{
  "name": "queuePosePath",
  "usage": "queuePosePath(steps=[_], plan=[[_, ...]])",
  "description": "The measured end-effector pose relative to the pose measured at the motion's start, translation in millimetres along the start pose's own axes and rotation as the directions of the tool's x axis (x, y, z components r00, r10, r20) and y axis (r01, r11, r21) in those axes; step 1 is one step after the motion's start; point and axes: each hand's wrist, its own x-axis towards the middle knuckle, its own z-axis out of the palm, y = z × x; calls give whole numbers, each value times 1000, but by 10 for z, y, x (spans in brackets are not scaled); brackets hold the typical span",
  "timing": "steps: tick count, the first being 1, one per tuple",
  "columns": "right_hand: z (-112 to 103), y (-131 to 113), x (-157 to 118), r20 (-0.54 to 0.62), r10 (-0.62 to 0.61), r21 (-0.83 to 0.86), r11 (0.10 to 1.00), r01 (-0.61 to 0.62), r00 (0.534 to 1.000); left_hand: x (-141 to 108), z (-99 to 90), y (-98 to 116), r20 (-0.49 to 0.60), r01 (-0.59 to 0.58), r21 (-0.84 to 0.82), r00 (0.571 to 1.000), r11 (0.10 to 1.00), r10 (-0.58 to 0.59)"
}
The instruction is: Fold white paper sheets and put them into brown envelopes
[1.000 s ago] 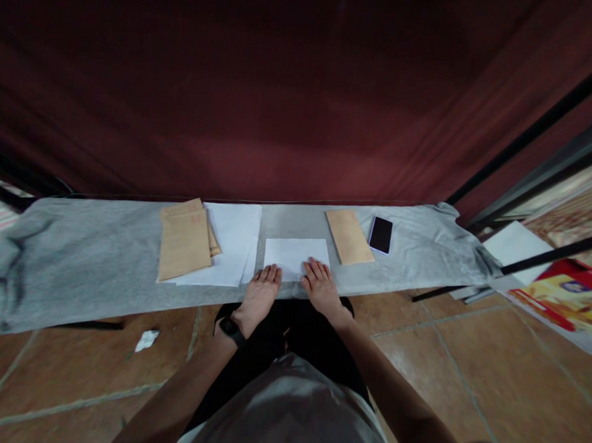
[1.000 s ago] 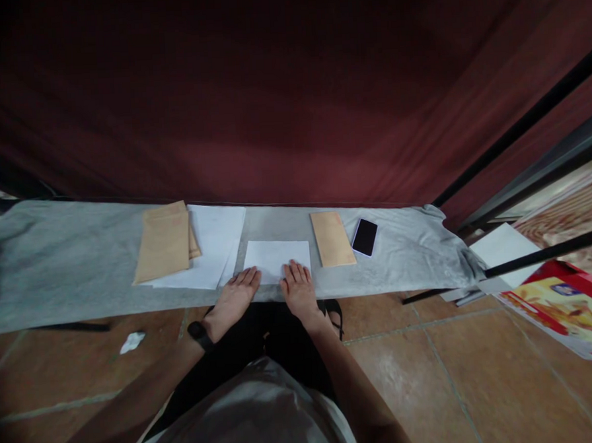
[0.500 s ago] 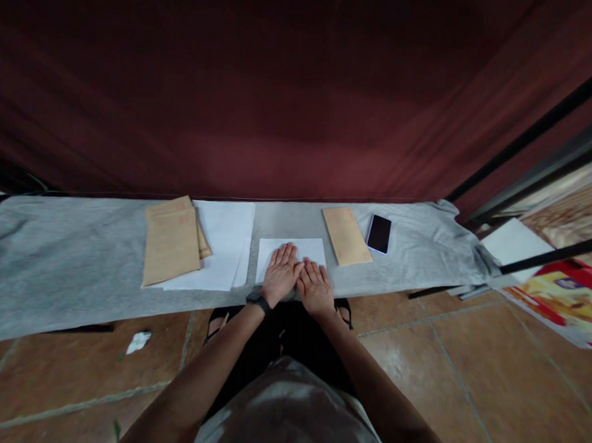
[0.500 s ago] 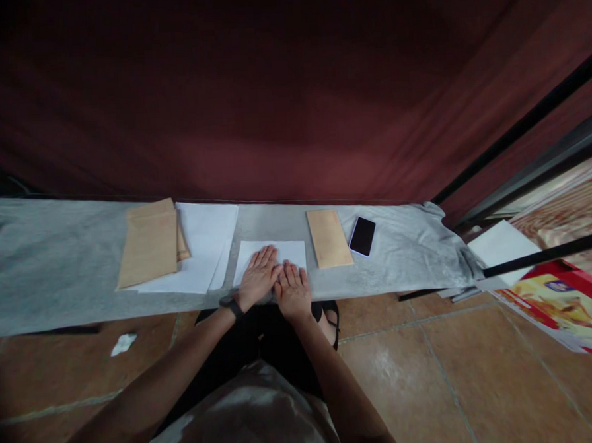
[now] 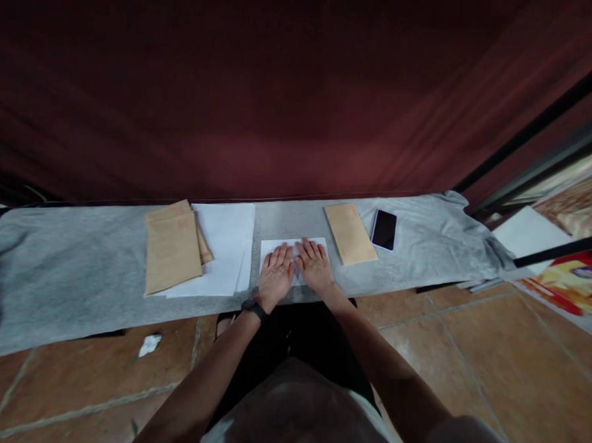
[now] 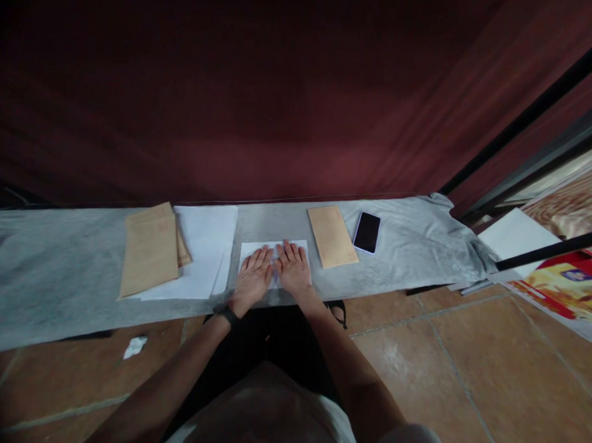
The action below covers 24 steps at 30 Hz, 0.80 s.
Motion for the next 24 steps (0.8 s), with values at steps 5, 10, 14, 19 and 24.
queuePosePath(steps=[5, 10, 14, 19, 24], plan=[[80, 48, -3, -32, 33, -60, 998, -35, 999, 87, 48, -52, -13, 76, 24, 997, 997, -76], [61, 116, -112, -83, 46, -108, 993, -55, 995, 102, 74, -57, -35, 96, 17, 995, 995, -95], [35, 183, -264, -106, 22, -141, 989, -37, 994, -16, 48, -77, -39, 54, 1, 998, 999, -54], [26, 206, -484, -135, 22, -161, 986, -44, 991, -320, -34, -91, -52, -71, 3, 996, 997, 71], [-90, 219, -554, -109, 154, -23, 987, -157, 982, -534, -101, -81, -52, -104, -9, 993, 995, 104]])
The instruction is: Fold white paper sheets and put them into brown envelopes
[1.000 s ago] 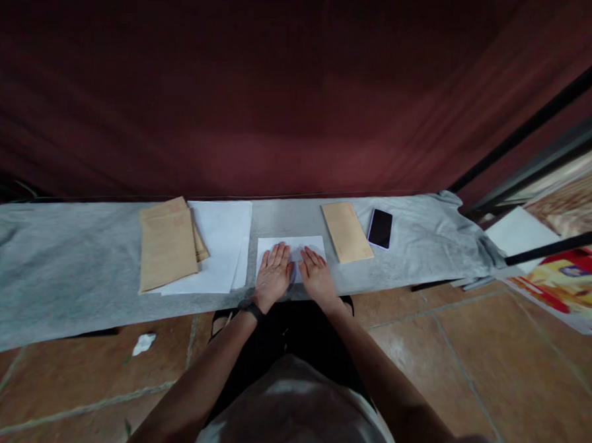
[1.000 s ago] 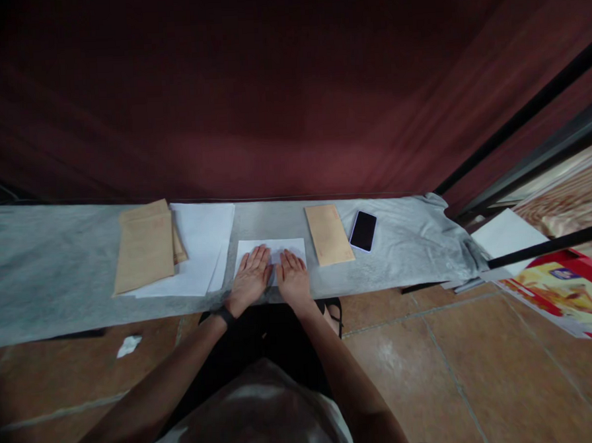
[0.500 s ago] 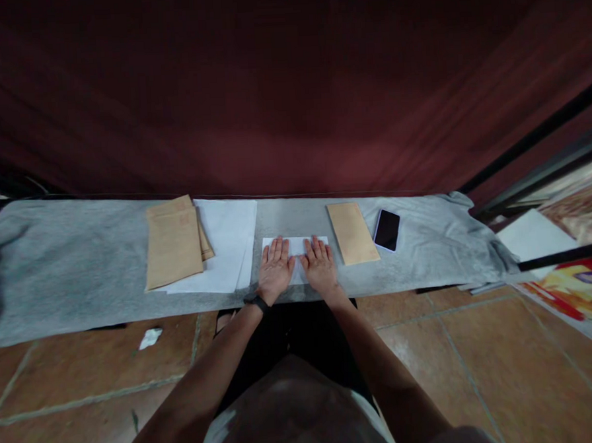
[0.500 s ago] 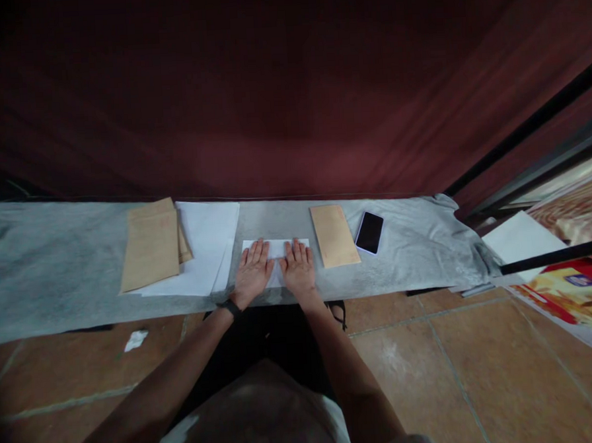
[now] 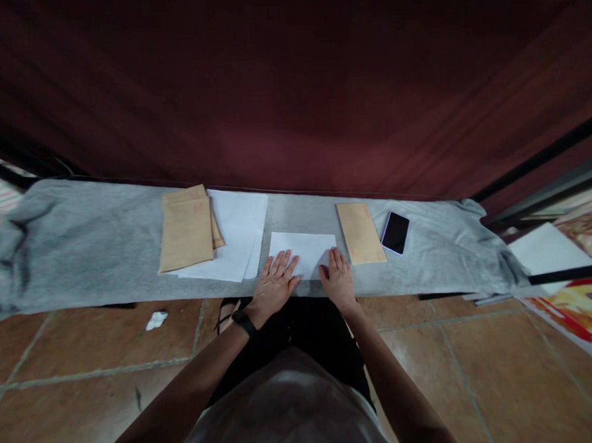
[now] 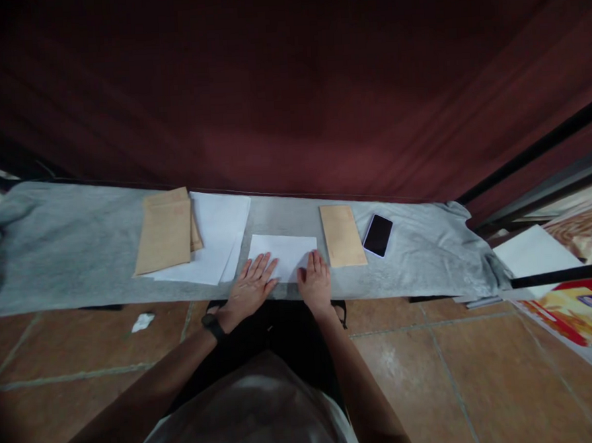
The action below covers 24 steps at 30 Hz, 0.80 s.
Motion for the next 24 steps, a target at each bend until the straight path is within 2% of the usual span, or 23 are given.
queuePosePath(steps=[4, 7, 10, 13, 16, 19, 24], plan=[[-151, 24, 139, 30, 206, 148, 967, -209, 978, -22, -6, 8, -4, 16, -36, 1000, 999, -16], [-221, 39, 234, 82, 374, 309, 872, -380, 924, -16, -9, 13, 8, 20, -53, 1000, 998, -20], [-253, 71, 283, 153, 453, 418, 776, -473, 878, -18, -14, 18, 17, 20, -38, 1000, 999, -20], [-278, 112, 303, 204, 467, 482, 717, -503, 860, -25, -11, 15, 9, 17, -24, 1000, 1000, -17], [-315, 121, 280, 288, 456, 583, 614, -532, 842, -47, -7, 4, -10, 9, -30, 1000, 1000, -10], [-360, 81, 196, 353, 422, 694, 479, -537, 835, -96, -29, 10, -40, 15, -56, 999, 998, -18], [-381, -41, -8, 340, 450, 854, 219, -471, 826, -160, -143, 128, -100, -9, -146, 995, 989, -5]])
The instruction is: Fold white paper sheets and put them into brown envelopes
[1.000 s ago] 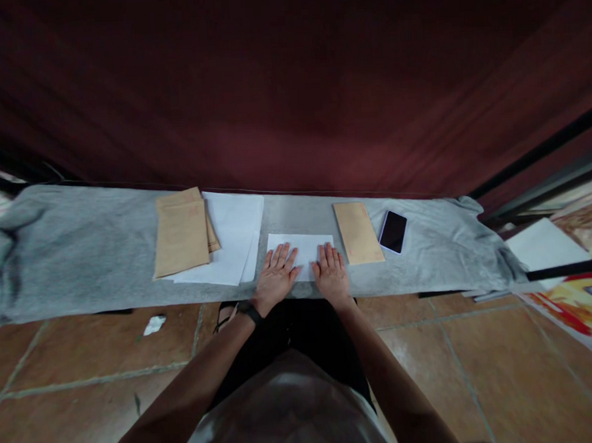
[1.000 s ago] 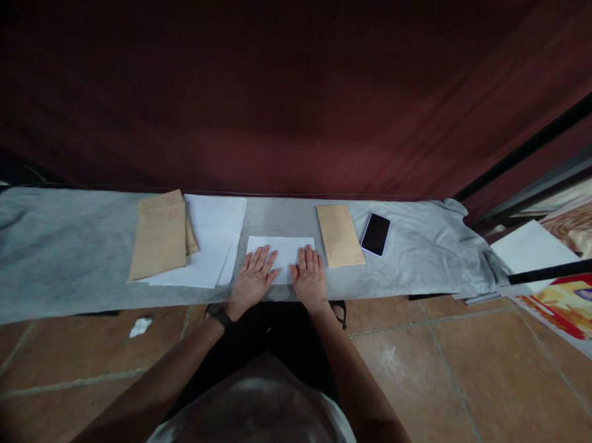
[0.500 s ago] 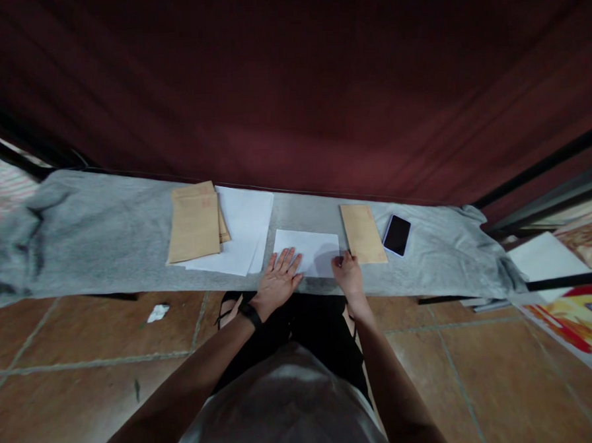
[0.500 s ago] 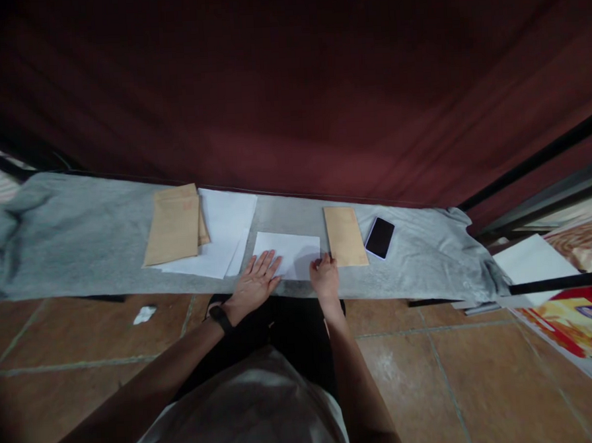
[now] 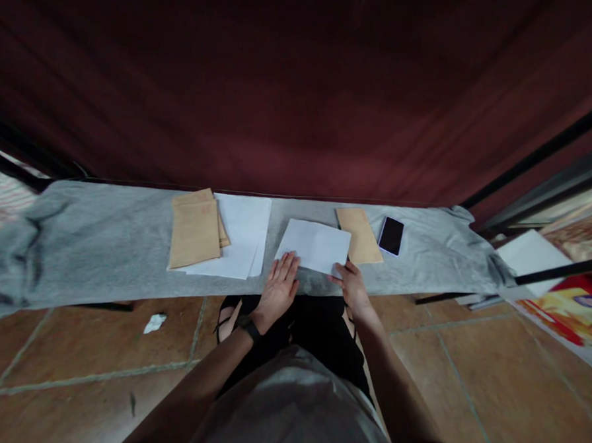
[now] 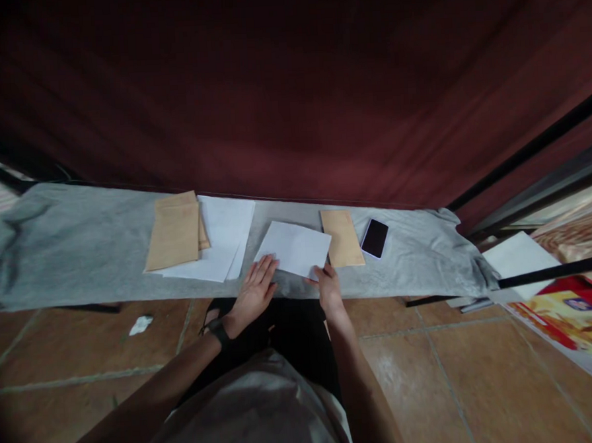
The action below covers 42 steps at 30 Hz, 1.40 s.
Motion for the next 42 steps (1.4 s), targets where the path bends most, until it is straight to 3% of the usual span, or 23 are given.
queuePosePath(steps=[6, 11, 15, 20, 24, 28, 32, 36, 42], plan=[[234, 230, -340, 63, 154, 372, 913, -167, 986, 78, 10, 156, -3, -3, -75, 1000, 997, 3], [406, 339, -542, 176, 240, 427, 855, -294, 955, 53, 140, 76, 63, -22, -115, 998, 993, 30], [434, 298, -538, 213, 289, 432, 829, -355, 933, 64, 168, -31, 81, -87, -197, 991, 976, 105], [460, 233, -502, 298, 326, 373, 825, -424, 897, 123, 140, -142, 107, -63, -209, 990, 976, 87], [400, 211, -470, 313, 314, 359, 835, -418, 896, 80, 110, -270, 93, -43, -207, 994, 977, 64], [230, 239, -394, 219, 334, 390, 831, -396, 917, 29, 66, -420, 103, -37, -253, 993, 967, 65], [151, 264, -325, 155, 346, 374, 846, -379, 925, 21, 38, -422, 92, -65, -252, 992, 965, 91], [230, 224, -307, 185, 310, 360, 862, -358, 933, 33, 68, -358, 80, -123, -238, 986, 963, 146], [200, 205, -329, 232, 259, 281, 905, -319, 938, 78, 74, -417, 99, -90, -216, 989, 972, 113]])
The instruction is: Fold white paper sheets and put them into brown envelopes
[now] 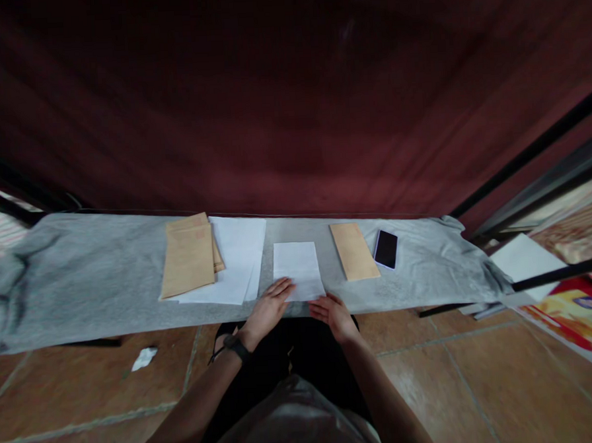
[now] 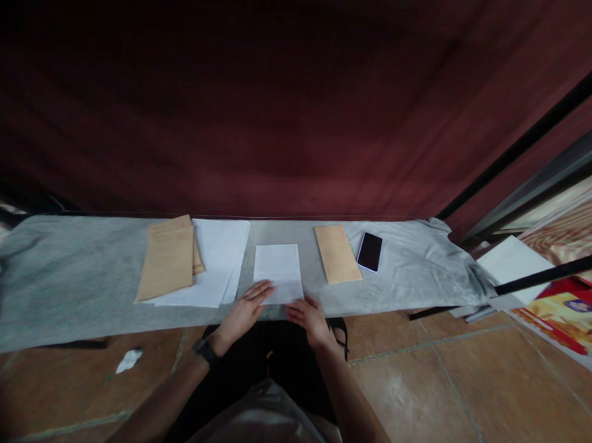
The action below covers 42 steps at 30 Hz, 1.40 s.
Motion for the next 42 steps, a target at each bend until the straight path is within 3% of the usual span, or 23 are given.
queuePosePath(steps=[2, 4, 5, 7, 9, 12, 15, 17, 24, 28, 31, 36, 39, 42], plan=[[-97, -2, -7, -30, -12, -30, 999, 11, 999, 4, -25, 25, 34, -10, 20, 999, 1000, 10], [-221, -8, -5, -104, -121, -155, 982, 104, 987, 3, -41, 81, 64, -15, 50, 998, 999, 12], [-286, -16, -2, -137, -223, -264, 947, 182, 965, 2, -44, 112, 74, -14, 66, 997, 998, 9], [-407, -44, 11, -123, -470, -524, 779, 345, 874, -2, -46, 163, 78, -8, 88, 997, 996, 1], [-499, -86, 34, 10, -629, -711, 542, 448, 778, -7, -48, 189, 68, -6, 91, 998, 996, 0], [-567, -150, 92, 300, -636, -782, 262, 565, 711, -9, -60, 194, 42, -7, 75, 999, 997, 4], [-580, -174, 169, 530, -542, -733, 95, 674, 652, -8, -73, 191, 48, -26, 68, 999, 997, 23], [-580, -168, 219, 602, -499, -711, 21, 703, 623, -13, -80, 186, 78, -59, 62, 996, 996, 54], [-563, -163, 289, 656, -431, -724, -127, 678, 619, -39, -216, 158, 207, -93, -29, 973, 995, 97], [-527, -172, 255, 664, -389, -738, -203, 644, 638, 152, -208, 210, 276, -78, -71, 956, 994, 94], [-507, -175, 231, 668, -372, -741, -243, 626, 645, 396, -54, 216, 253, 2, 4, 967, 1000, -3], [-500, -173, 219, 668, -375, -742, -272, 613, 643, 667, 140, 47, 198, 33, 116, 979, 993, -56], [-504, -167, 215, 665, -385, -744, -269, 612, 640, 622, 67, -97, 148, 92, 134, 983, 987, -112], [-502, -157, 208, 657, -400, -749, -251, 613, 639, 402, -83, -174, 158, 124, 81, 978, 989, -135]])
